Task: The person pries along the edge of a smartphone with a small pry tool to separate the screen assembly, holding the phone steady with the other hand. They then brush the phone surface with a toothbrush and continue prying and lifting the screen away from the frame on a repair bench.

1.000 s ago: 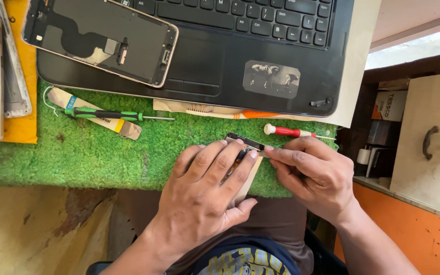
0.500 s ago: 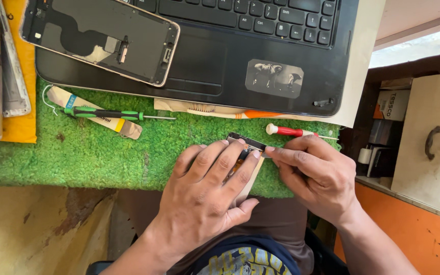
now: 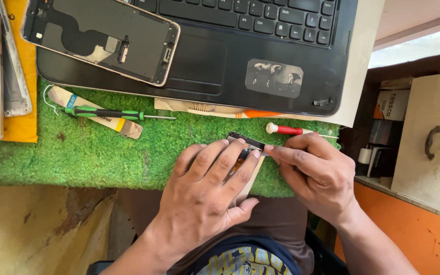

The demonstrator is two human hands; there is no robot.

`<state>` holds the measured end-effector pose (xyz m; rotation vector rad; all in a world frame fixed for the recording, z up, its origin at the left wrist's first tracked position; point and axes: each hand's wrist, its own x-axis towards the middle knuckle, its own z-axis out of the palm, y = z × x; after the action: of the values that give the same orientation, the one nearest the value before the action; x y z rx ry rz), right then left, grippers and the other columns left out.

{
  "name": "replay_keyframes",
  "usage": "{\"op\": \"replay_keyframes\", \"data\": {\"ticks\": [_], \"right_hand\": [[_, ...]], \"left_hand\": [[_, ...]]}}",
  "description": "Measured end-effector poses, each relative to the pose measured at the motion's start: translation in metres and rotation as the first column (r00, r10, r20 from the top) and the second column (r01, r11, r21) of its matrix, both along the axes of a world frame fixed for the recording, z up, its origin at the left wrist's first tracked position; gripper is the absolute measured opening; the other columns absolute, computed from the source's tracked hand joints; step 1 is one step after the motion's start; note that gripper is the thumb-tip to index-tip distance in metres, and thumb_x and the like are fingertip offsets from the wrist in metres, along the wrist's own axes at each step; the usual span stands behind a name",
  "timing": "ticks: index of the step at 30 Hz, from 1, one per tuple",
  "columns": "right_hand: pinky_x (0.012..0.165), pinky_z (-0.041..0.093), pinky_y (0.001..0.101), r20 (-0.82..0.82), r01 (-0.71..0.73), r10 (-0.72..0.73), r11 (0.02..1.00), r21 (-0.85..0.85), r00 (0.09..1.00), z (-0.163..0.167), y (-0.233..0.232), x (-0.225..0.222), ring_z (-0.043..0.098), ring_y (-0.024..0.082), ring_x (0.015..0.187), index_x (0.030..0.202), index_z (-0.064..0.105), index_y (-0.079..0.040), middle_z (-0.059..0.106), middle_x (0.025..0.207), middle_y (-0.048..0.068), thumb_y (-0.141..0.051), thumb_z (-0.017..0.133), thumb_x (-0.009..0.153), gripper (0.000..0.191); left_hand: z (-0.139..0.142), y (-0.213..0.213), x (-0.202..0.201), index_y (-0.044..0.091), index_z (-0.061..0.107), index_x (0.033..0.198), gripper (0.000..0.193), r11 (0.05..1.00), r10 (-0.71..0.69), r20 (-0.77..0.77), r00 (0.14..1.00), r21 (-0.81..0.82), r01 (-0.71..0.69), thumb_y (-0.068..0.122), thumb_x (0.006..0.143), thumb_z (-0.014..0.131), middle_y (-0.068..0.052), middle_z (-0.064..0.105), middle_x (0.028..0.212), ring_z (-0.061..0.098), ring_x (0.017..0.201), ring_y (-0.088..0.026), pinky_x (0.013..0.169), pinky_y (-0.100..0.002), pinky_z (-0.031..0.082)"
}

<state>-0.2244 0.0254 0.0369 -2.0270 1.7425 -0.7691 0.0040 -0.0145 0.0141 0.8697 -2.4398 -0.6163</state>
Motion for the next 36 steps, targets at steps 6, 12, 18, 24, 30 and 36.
{"op": "replay_keyframes", "data": {"ticks": [6,12,18,24,30,36], "right_hand": [[0.065,0.054,0.0290,0.004,-0.010,0.010,1.000,0.016,1.000,0.0006,0.0008,-0.0007,0.066,0.016,0.073,0.109,0.077,-0.010,0.067,0.092,0.007,0.006,0.076,0.081,0.031],[0.065,0.053,0.0295,-0.007,-0.008,0.008,1.000,0.007,1.000,0.0013,0.0003,0.0006,0.066,0.017,0.074,0.110,0.077,-0.010,0.067,0.092,0.007,0.006,0.076,0.081,0.033],[0.064,0.053,0.0294,-0.014,0.014,-0.013,0.999,0.029,1.000,0.0026,0.0009,0.0015,0.065,0.016,0.072,0.111,0.078,-0.010,0.066,0.092,0.007,0.007,0.076,0.081,0.034],[0.065,0.053,0.0297,-0.009,-0.001,0.001,1.000,0.013,1.000,0.0028,0.0008,0.0013,0.065,0.017,0.072,0.112,0.077,-0.010,0.066,0.092,0.007,0.007,0.075,0.081,0.035],[0.064,0.052,0.0297,-0.008,0.009,-0.009,1.000,0.028,1.000,0.0032,0.0014,0.0021,0.065,0.017,0.071,0.111,0.078,-0.010,0.066,0.091,0.007,0.007,0.075,0.080,0.035],[0.066,0.053,0.0299,-0.001,-0.014,0.014,1.000,0.025,1.000,0.0034,0.0018,0.0019,0.066,0.017,0.075,0.111,0.077,-0.011,0.066,0.093,0.007,0.007,0.074,0.079,0.037]], "left_hand": [[0.0001,0.0008,-0.0005,0.012,0.059,0.141,0.074,1.000,0.001,-0.005,1.000,0.000,-0.001,0.043,0.078,0.081,-0.008,0.054,0.142,0.048,0.132,-0.026,0.111,-0.047,0.036],[0.0004,0.0008,0.0003,0.011,0.059,0.141,0.074,1.000,-0.006,-0.010,1.000,0.008,0.006,0.042,0.078,0.081,-0.008,0.053,0.142,0.048,0.132,-0.026,0.111,-0.047,0.036],[0.0012,0.0008,0.0006,0.011,0.060,0.140,0.073,1.000,-0.009,-0.015,1.000,0.007,0.009,0.041,0.077,0.082,-0.008,0.053,0.143,0.048,0.132,-0.027,0.111,-0.047,0.036],[0.0027,0.0018,0.0000,0.011,0.060,0.139,0.073,1.000,-0.002,-0.013,1.000,0.016,0.003,0.041,0.077,0.082,-0.008,0.053,0.142,0.048,0.133,-0.026,0.112,-0.047,0.035],[0.0028,0.0024,0.0001,0.011,0.060,0.140,0.073,1.000,-0.002,-0.012,1.000,0.017,0.002,0.041,0.077,0.082,-0.009,0.053,0.142,0.048,0.132,-0.026,0.111,-0.047,0.035],[0.0033,0.0024,0.0017,0.010,0.059,0.139,0.073,1.000,-0.005,-0.015,1.000,0.019,0.005,0.041,0.077,0.082,-0.009,0.053,0.142,0.048,0.133,-0.026,0.112,-0.047,0.035]]}}
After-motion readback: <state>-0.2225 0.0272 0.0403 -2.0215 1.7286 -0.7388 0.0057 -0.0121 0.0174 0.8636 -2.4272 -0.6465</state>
